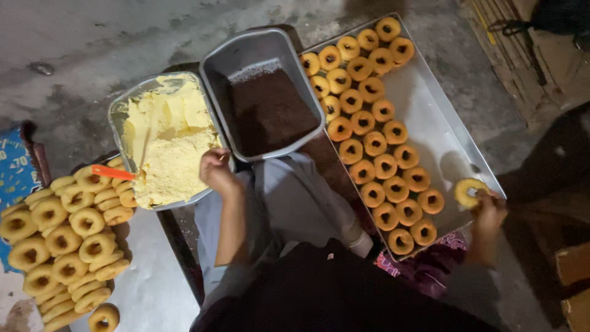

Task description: The person sits on the floor and repeatedly picks donuts from a tray, fills the center with a yellow cream using fingers, and then dips the filled donut into a tray of dark crumbs before placing it on a separate tray.

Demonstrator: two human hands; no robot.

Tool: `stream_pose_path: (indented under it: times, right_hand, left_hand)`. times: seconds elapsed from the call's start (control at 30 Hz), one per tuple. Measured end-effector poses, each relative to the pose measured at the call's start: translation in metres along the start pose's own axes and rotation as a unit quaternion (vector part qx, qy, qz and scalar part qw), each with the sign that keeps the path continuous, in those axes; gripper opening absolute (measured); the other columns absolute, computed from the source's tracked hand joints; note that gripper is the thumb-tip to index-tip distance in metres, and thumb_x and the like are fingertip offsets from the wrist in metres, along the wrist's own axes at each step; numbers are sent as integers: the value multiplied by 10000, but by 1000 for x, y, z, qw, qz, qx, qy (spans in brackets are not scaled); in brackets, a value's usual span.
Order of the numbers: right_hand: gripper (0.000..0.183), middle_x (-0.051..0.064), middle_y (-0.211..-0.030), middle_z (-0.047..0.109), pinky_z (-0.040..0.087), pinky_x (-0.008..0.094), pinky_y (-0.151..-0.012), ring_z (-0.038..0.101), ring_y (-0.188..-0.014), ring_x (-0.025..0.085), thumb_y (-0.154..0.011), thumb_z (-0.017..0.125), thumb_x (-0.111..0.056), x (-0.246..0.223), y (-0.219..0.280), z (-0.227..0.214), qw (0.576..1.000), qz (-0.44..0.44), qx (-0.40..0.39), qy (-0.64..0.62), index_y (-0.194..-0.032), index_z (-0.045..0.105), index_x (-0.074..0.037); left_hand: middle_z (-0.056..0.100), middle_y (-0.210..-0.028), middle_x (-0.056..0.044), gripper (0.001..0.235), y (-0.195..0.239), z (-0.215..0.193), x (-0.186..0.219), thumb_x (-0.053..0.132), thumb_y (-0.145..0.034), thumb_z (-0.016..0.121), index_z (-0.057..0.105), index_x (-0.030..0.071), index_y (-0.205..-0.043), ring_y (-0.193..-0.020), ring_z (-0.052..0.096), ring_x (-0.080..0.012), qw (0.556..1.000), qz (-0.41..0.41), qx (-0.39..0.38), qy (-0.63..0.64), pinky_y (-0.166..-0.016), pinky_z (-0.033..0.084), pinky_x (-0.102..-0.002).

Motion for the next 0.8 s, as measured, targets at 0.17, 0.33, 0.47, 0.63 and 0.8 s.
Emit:
stream_pose_path:
  times: [0.17,0.33,0.47,0.63,0.8]
  right_hand:
    - [365,142,-1156,658,553,360,-791,652,-977,235,-938,723,-164,7,-12,-10,962,116,-127,210,-1244,624,9]
    - [474,185,-1238,613,560,402,-839,633,-1060,290,-905,762,-216,25,-13,10,888,186,-318,275,-1291,605,10]
    - [563,220,-1304,577,565,436,-878,619,-1126,335,-879,794,-257,37,-5,20,828,192,-440,290,-1329,589,10]
    - [673,264,-1386,532,571,479,-926,601,-1210,390,-846,833,-309,52,-11,27,772,180,-541,280,-1377,570,10]
    - [785,307,-1468,487,577,521,-973,582,-1293,446,-813,873,-360,49,-3,38,710,90,-668,205,-1424,550,10]
  left_hand:
    - [649,-846,-136,172,17,-38,24,14,-860,450,517,109,-733,-826,606,-259,996,-54,62,-19,-776,546,-401]
    - [635,-860,-117,214,33,-76,48,110,-973,458,521,120,-769,-846,599,-253,996,-71,54,-1,-785,516,-385]
    - [626,-853,-110,174,36,-121,73,134,-960,480,536,127,-796,-845,591,-246,995,-62,78,-11,-778,507,-372]
    - [638,-887,-109,178,53,-168,108,110,-985,501,520,127,-809,-839,588,-230,991,-19,121,-51,-745,483,-322]
    - [654,-844,-121,222,67,-198,121,125,-992,483,508,116,-772,-739,548,-218,983,-32,173,-48,-643,437,-307]
Point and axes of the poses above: each hand's wrist, its own y-axis away from the middle knuckle, its own z-axis out of the palm, x = y × z, the point moved 8 cm from there along -y, towards the middle knuckle
